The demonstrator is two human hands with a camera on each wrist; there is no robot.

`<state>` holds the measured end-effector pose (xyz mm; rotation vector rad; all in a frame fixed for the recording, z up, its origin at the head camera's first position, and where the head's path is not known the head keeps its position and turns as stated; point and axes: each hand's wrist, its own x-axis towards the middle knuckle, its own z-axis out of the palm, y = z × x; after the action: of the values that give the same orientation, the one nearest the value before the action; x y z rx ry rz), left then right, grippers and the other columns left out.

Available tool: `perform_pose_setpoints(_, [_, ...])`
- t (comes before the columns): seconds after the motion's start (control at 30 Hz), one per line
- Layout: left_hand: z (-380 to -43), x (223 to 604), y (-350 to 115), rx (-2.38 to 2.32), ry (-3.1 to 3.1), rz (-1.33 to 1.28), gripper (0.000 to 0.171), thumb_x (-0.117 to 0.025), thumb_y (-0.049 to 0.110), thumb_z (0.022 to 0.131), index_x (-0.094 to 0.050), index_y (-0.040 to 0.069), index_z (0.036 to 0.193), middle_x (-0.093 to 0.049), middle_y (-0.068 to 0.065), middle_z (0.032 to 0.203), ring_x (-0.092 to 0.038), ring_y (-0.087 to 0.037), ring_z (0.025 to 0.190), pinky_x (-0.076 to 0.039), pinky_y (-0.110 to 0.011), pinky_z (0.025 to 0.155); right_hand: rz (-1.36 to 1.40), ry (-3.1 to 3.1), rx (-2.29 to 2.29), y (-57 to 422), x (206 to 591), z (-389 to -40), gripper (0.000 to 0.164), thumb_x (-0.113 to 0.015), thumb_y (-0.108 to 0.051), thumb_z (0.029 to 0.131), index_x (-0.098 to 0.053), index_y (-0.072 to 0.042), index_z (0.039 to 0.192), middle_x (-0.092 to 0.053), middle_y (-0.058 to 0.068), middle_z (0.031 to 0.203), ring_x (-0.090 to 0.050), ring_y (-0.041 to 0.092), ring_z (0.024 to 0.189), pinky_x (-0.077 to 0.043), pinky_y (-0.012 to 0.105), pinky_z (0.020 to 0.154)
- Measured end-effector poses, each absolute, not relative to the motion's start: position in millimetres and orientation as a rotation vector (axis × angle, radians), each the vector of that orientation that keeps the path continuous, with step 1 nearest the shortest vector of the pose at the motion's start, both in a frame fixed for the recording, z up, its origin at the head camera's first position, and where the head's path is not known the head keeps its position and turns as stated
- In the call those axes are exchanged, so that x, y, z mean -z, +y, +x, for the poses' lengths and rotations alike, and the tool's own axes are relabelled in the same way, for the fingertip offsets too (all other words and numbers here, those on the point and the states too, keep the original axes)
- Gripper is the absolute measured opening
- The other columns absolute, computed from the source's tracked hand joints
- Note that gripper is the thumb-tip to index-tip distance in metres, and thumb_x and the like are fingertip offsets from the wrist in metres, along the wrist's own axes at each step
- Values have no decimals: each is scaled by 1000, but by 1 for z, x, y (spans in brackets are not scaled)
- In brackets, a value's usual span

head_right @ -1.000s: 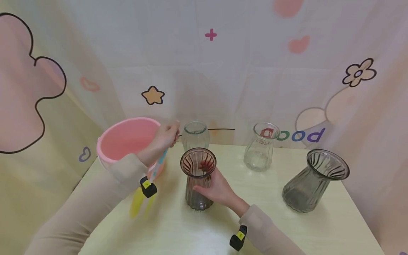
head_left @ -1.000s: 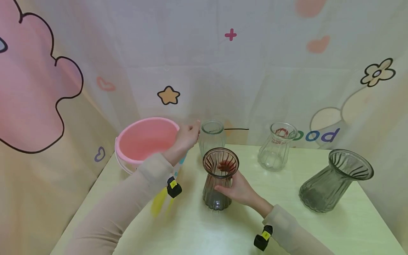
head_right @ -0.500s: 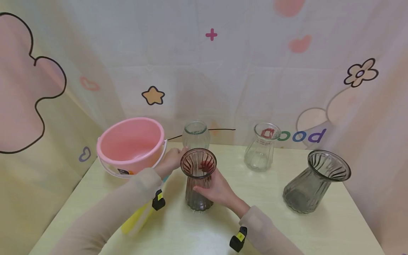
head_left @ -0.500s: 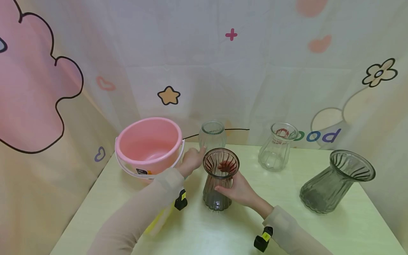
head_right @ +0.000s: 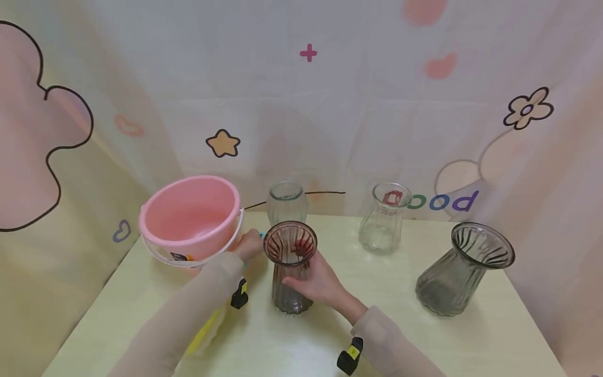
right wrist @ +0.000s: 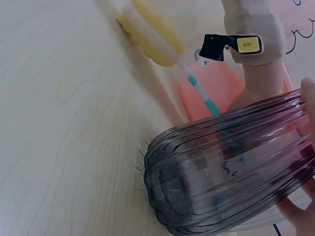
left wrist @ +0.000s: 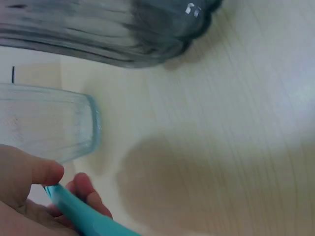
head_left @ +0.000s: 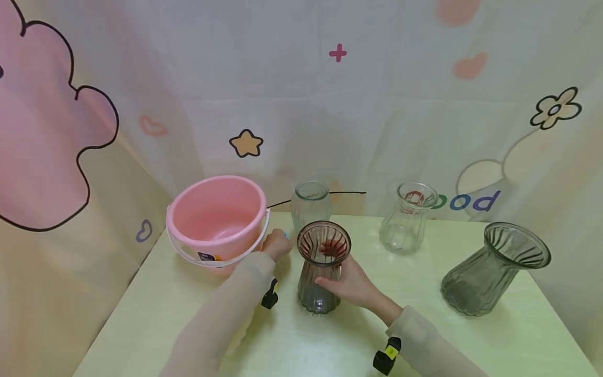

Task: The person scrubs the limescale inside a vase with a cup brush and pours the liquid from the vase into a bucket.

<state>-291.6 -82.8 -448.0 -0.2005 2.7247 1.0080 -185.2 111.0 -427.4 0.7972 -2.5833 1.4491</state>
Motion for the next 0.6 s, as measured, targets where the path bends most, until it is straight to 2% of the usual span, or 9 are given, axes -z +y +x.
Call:
perform_pose_setpoints(0.13, [-292, 454, -87, -856, 2773, -182, 26, -44, 1, 72, -27, 13, 57, -22, 0, 56, -23, -16, 51, -24, -29, 48, 790, -2569, -1487, 113, 445, -194, 66, -75, -19, 76, -38, -9, 130, -50, 10, 129, -45, 27, 123, -35, 50, 100])
perform_pose_setpoints(0.23, [-290, 454, -84, -699, 2827, -189, 22, -49, 5, 77, -38, 11, 59, -40, -4, 61, -40, -20, 58, -34, -32, 56, 798, -2557, -1500, 114, 447, -195, 67, -75, -22, 77, -37, -12, 131, -50, 8, 129, -45, 26, 123, -35, 50, 100])
perform_pose_setpoints(0.3, [-290, 458, -83, -603, 2872, -155, 14, -50, 9, 81, -51, 6, 67, -55, -10, 72, -54, -24, 70, -42, -37, 65, 798, -2559, -1493, 114, 447, -195, 68, -75, -25, 77, -37, -13, 132, -50, 7, 129, -45, 26, 123, -34, 50, 101])
perform_pose_setpoints(0.37, [-290, 463, -83, -526, 2921, -124, 14, -50, 11, 84, -59, 1, 83, -63, -18, 89, -60, -31, 86, -45, -42, 76, 794, -2566, -1496, 113, 443, -193, 68, -74, -24, 77, -37, -11, 132, -50, 9, 130, -44, 27, 124, -34, 50, 101])
perform_pose_setpoints(0.47, [-289, 468, -81, -510, 2957, -128, 25, -48, 12, 88, -57, -6, 103, -62, -25, 101, -60, -37, 95, -46, -46, 82, 789, -2576, -1504, 110, 429, -186, 65, -74, -17, 78, -38, -5, 130, -50, 14, 128, -45, 30, 123, -34, 51, 101])
perform_pose_setpoints(0.6, [-286, 471, -77, -540, 2986, -179, 28, -47, 10, 89, -51, -8, 109, -58, -27, 101, -59, -40, 92, -46, -47, 81, 775, -2592, -1514, 110, 430, -186, 66, -74, -13, 77, -37, -2, 131, -49, 17, 129, -44, 33, 124, -33, 52, 101])
